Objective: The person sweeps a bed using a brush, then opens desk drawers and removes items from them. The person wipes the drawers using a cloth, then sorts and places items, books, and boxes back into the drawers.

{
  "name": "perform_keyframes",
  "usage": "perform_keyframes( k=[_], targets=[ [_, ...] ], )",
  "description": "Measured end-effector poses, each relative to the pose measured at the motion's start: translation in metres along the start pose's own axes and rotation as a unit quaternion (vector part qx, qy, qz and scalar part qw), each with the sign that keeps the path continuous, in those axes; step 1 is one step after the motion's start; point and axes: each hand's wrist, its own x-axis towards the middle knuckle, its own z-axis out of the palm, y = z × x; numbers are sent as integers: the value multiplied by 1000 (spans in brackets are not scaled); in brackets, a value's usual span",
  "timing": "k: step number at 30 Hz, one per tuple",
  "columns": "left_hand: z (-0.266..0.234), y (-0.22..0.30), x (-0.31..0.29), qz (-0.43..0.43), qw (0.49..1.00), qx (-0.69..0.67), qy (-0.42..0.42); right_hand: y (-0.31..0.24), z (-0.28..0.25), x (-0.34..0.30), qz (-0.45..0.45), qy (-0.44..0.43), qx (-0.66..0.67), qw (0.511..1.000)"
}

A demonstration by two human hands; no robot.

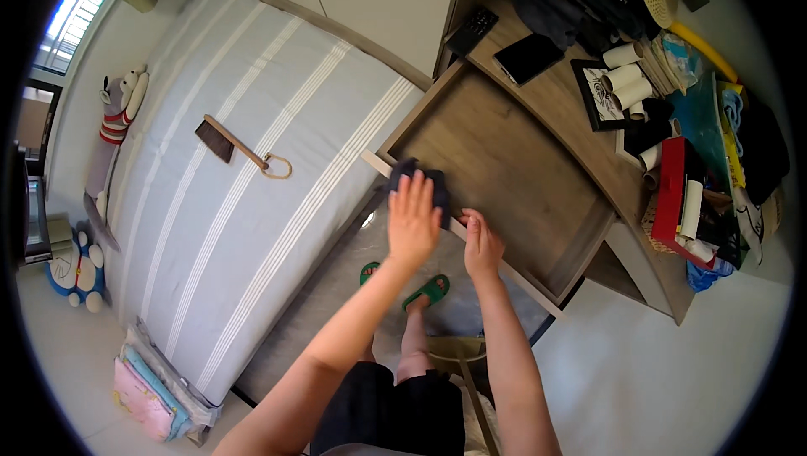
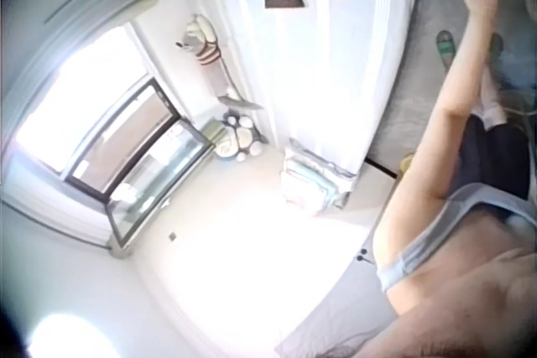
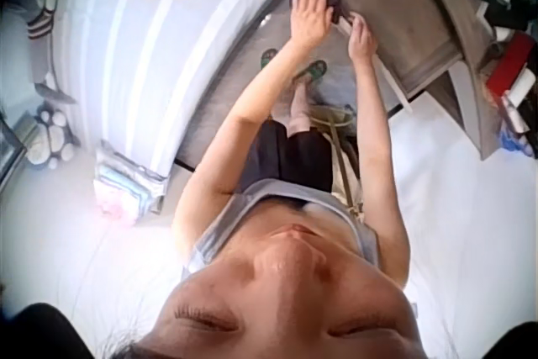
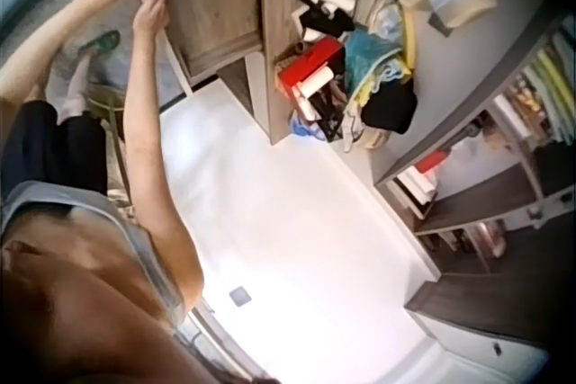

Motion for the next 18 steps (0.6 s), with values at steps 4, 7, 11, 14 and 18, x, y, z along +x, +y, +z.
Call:
perform_keyframes(
  k=[4,7,11,14,18],
  targets=[
    [-28,-63,43,5,994,22,104,-10,1,-8,-2,-2,-4,1000],
    [-38,-86,72,-144,988,-59,-14,-11,1,-6,11,-5,17,1000],
    [-47,-85,62,108,989,95,21,-15,-9,-6,-1,10,84,996],
    [-47,-35,27,193,974,116,-26,2,-18,-7,35,33,154,987],
    [0,26,-19,275,954,43,-112,16,-25,-16,82,163,399,899]
  ],
)
